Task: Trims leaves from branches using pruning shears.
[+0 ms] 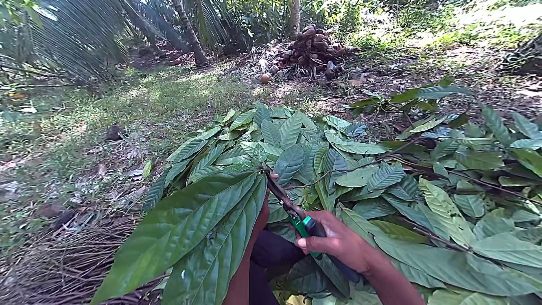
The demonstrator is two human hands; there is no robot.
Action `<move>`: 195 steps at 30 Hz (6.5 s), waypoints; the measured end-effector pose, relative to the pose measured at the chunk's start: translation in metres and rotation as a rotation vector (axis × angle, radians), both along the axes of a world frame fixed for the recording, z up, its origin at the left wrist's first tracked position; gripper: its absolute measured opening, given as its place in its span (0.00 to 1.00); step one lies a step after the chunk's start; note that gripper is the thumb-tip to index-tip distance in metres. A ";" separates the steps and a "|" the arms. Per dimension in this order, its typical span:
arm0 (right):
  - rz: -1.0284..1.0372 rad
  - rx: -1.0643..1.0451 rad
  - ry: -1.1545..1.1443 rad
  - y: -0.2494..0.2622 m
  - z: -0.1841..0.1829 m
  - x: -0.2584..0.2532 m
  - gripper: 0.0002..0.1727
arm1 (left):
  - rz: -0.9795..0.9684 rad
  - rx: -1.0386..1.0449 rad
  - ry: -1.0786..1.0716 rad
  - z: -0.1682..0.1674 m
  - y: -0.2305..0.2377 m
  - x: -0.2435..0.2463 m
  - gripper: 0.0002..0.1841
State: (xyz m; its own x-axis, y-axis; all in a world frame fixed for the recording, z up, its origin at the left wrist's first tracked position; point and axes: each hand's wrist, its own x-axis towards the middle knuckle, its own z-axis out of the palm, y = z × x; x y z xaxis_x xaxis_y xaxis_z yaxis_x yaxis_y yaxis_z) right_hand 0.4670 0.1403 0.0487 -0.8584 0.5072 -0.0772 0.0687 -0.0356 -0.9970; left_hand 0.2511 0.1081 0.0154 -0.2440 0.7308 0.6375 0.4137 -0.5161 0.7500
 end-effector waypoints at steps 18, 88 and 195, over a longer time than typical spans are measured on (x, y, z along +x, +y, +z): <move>-0.281 0.232 -0.144 -0.013 -0.003 -0.003 0.15 | -0.118 -0.022 -0.157 0.002 0.002 0.006 0.11; 0.235 0.495 -0.178 0.054 0.006 0.042 0.28 | -0.068 0.186 0.178 -0.018 -0.014 -0.002 0.11; -0.750 0.448 -0.507 0.005 0.012 0.106 0.35 | 0.070 -0.560 -0.307 -0.036 0.084 0.070 0.20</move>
